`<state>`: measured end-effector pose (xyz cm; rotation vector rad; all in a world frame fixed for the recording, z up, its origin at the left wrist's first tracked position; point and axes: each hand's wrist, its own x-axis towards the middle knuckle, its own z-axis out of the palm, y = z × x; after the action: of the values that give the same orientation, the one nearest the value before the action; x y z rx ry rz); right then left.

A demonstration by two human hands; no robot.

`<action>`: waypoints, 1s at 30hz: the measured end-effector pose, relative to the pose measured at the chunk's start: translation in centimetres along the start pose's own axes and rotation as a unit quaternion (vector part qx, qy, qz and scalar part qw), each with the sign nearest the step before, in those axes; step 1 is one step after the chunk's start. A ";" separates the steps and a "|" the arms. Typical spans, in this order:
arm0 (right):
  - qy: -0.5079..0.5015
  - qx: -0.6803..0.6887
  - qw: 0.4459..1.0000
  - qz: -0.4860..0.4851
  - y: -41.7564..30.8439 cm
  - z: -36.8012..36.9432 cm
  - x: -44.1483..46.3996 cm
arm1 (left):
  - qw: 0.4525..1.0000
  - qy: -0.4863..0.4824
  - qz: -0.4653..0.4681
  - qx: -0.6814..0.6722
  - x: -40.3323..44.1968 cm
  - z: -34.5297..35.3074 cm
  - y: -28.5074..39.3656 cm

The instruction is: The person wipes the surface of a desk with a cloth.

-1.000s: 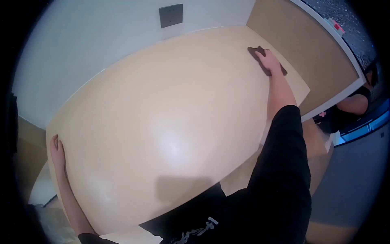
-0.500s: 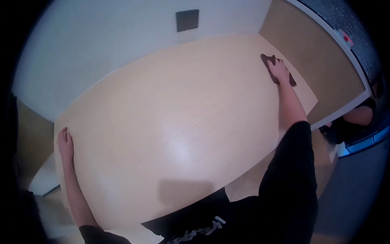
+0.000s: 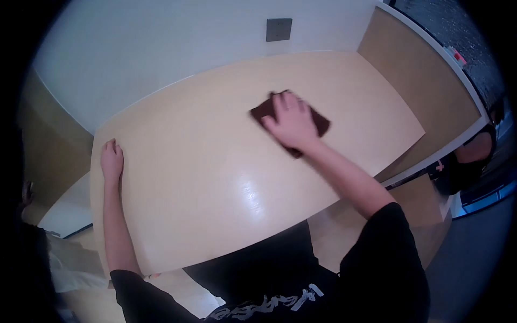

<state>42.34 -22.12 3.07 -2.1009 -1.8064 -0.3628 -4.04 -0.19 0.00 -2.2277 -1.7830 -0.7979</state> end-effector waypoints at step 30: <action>-0.016 -0.055 0.985 0.161 15.7 -3.9 -5.5 | 0.995 -0.035 -0.021 -0.094 -0.3 0.1 -1.8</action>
<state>57.08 -30.72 2.95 -2.4381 -1.4558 -0.3510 -5.72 0.08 -0.50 -2.3692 -1.8618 -0.9443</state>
